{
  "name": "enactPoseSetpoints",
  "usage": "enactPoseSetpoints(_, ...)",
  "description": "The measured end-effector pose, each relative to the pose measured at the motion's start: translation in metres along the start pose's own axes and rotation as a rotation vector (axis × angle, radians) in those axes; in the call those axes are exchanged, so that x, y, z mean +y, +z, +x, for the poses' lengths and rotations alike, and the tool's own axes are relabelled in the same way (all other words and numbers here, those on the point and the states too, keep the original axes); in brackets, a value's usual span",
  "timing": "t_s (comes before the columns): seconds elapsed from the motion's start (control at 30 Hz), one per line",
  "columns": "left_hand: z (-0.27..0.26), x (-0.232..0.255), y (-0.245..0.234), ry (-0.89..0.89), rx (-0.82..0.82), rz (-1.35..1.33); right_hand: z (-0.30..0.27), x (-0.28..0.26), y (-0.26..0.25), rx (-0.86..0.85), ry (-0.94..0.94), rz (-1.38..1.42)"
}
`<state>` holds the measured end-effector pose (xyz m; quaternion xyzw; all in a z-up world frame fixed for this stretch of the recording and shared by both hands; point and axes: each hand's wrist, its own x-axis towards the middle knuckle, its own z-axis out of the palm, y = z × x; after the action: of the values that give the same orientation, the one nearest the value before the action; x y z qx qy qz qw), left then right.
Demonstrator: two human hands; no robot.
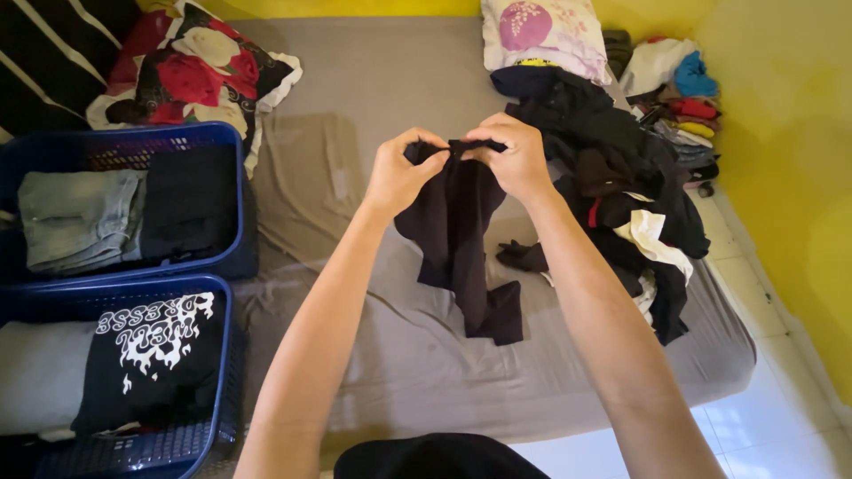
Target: Folding various items of laundry on a bed and placing them into baskets.
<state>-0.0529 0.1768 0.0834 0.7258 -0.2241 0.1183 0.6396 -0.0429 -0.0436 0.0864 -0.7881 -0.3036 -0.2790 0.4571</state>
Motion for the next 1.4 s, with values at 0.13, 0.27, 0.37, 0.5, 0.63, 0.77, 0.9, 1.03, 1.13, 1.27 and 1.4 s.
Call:
enactPoseSetpoints(0.13, 0.0, -0.012, -0.005, -0.015, -0.026, 0.001, 0.001, 0.0, -0.007, -0.067, 0.007, -0.092)
enactPoseSetpoints(0.27, 0.002, -0.042, 0.004, -0.041, -0.05, 0.06, -0.004, 0.019, -0.003, -0.132, 0.054, -0.132)
enactPoseSetpoints(0.37, -0.009, -0.056, 0.02, -0.068, -0.067, 0.228, -0.011, 0.019, 0.015, -0.148, 0.068, -0.128)
enactPoseSetpoints(0.5, -0.014, -0.088, 0.033, -0.255, -0.054, 0.314, -0.015, 0.017, 0.034, -0.075, 0.06, -0.177)
enactPoseSetpoints(0.63, -0.048, -0.129, 0.005, -0.413, 0.192, 0.246, -0.101, 0.092, 0.052, -0.049, 0.194, -0.189)
enactPoseSetpoints(0.77, -0.106, -0.221, -0.05, -0.548, 0.553, 0.353, -0.248, 0.194, 0.081, -0.035, 0.682, -0.232)
enactPoseSetpoints(0.9, -0.195, -0.333, -0.103, -0.696, 0.676, 0.6, -0.413, 0.252, 0.105, -0.142, 1.106, -0.265)
enactPoseSetpoints(1.03, -0.275, -0.387, -0.09, -0.909, 0.667, 0.697, -0.516, 0.24, 0.128, -0.24, 1.431, -0.349)
enactPoseSetpoints(1.13, -0.281, -0.403, -0.041, -0.83, 0.452, 1.184, -0.508, 0.232, 0.141, -0.216, 1.437, -0.5)
enactPoseSetpoints(1.27, -0.28, -0.408, 0.056, -0.409, -0.165, 1.025, -0.478, 0.225, 0.146, -0.233, 1.509, -0.761)
enactPoseSetpoints(1.4, -0.274, -0.415, 0.13, -0.254, -0.468, 0.794, -0.559, 0.286, 0.133, -0.199, 1.415, -0.646)
